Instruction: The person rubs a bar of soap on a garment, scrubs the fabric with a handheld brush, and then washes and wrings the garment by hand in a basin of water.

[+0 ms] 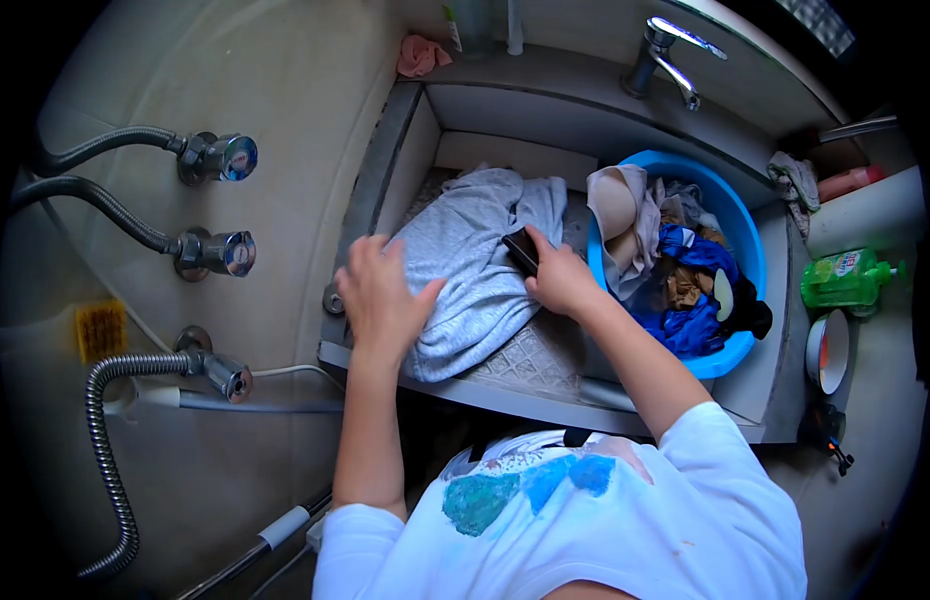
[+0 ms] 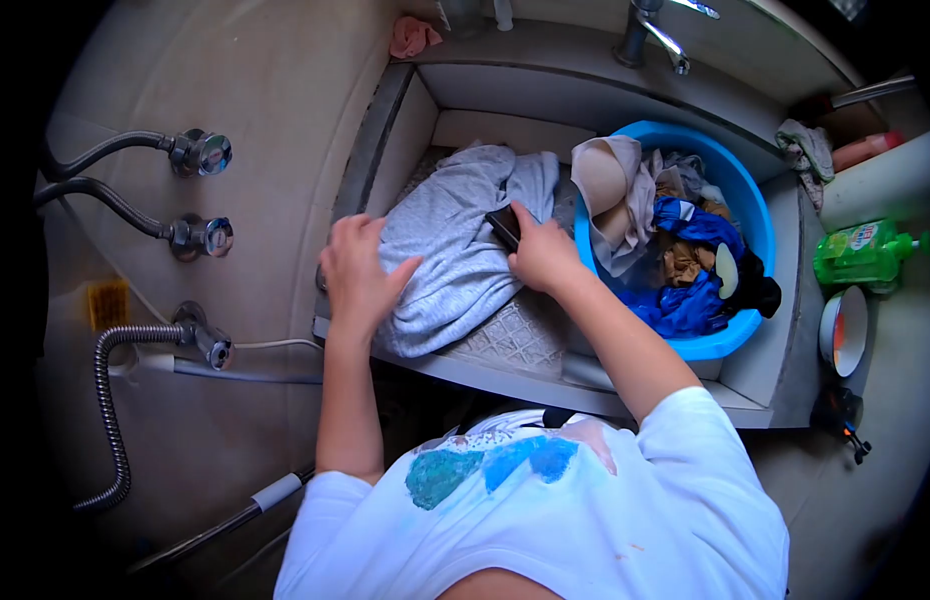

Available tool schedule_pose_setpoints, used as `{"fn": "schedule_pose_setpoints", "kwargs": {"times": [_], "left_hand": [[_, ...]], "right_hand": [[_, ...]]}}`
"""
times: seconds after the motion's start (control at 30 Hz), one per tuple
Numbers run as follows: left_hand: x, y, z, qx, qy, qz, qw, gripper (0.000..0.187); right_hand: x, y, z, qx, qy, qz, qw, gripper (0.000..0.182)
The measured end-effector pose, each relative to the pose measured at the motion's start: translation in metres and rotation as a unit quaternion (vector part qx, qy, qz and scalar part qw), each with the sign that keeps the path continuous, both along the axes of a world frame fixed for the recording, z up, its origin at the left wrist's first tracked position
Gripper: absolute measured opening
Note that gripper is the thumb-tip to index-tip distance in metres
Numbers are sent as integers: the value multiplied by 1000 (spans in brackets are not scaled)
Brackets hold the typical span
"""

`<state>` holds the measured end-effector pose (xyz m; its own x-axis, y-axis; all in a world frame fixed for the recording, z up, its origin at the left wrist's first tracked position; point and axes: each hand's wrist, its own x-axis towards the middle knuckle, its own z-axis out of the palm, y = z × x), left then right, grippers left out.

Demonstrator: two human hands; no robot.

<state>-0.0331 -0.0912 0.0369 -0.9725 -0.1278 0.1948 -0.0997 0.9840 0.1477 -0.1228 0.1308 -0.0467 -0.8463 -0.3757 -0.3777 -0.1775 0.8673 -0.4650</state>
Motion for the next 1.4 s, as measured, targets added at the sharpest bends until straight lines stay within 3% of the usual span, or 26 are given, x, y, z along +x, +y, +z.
{"fn": "schedule_pose_setpoints", "kwargs": {"times": [0.03, 0.1, 0.13, 0.2, 0.27, 0.33, 0.37, 0.43, 0.47, 0.57, 0.63, 0.7, 0.77, 0.83, 0.87, 0.97, 1.03, 1.1, 1.17, 1.23, 1.27, 1.37, 1.4], "left_hand": [[-12, 2, -8, 3, 2, 2, 1000, 68], [-32, 5, -30, 28, -180, 1, 983, 64], [-36, 4, -36, 29, -178, 2, 984, 64], [-42, 4, -39, 12, -303, 46, 952, 49], [-19, 4, -45, 56, -237, -4, 970, 35], [20, 15, -20, 63, -125, -52, 989, 27], [39, 22, -14, 93, -39, -51, 994, 25], [64, 29, -13, 101, -6, -15, 995, 24], [70, 31, -15, 79, 38, 2, 996, 23], [71, 30, -29, 50, 123, 17, 991, 22], [69, 27, -36, 87, 145, 18, 985, 22], [67, 24, -37, 102, 197, -7, 975, 19], [66, 23, -41, 103, 167, -1, 980, 17], [65, 24, -43, 95, 175, 8, 980, 14], [66, 23, -43, 99, 175, 7, 979, 14], [65, 24, -42, 94, 176, 13, 980, 14], [66, 23, -44, 101, 175, 20, 979, 15], [63, 25, -42, 109, 176, 22, 978, 15], [64, 25, -43, 111, 178, 19, 978, 15], [64, 22, -45, 112, 190, -2, 975, 15], [63, 20, -48, 107, 195, -1, 975, 13], [63, 20, -46, 116, 165, 2, 979, 13], [61, 20, -45, 118, 168, -2, 979, 13]], "right_hand": [[9, 5, 7, 5, -9, -2, 1000, 84], [19, 10, 10, -2, 7, -1, 1000, 85], [22, 11, 12, -13, 2, 0, 1000, 85], [24, 17, 10, -40, -3, 3, 999, 85], [20, 23, 0, -70, -26, 7, 997, 83], [11, 32, -3, -161, -65, 4, 985, 78], [8, 39, -5, -217, -85, -4, 972, 75], [2, 44, 10, -276, -119, -76, 951, 69], [2, 41, 23, -269, -71, -60, 959, 71], [11, 5, 71, -290, 54, 65, 953, 77], [25, -29, 79, -372, 41, 209, 903, 80], [36, -51, 70, -327, -21, 314, 891, 83], [5, -55, 12, -235, -30, 243, 941, 79], [-41, -60, -1, -104, -7, 156, 982, 73], [-63, -58, -29, -122, 73, 148, 979, 70], [-109, -59, -42, 24, 131, 70, 989, 69], [-124, -54, -36, 21, 103, 12, 994, 70], [-93, -57, 2, -180, 82, 82, 977, 72], [-44, -66, 10, -314, 58, 235, 918, 74], [-9, -67, 23, -211, -16, 325, 922, 74], [-14, -69, -7, -280, -32, 254, 925, 73], [-71, -78, -32, -150, 70, 184, 969, 67], [-89, -85, -32, -108, 46, 170, 978, 66]]}}
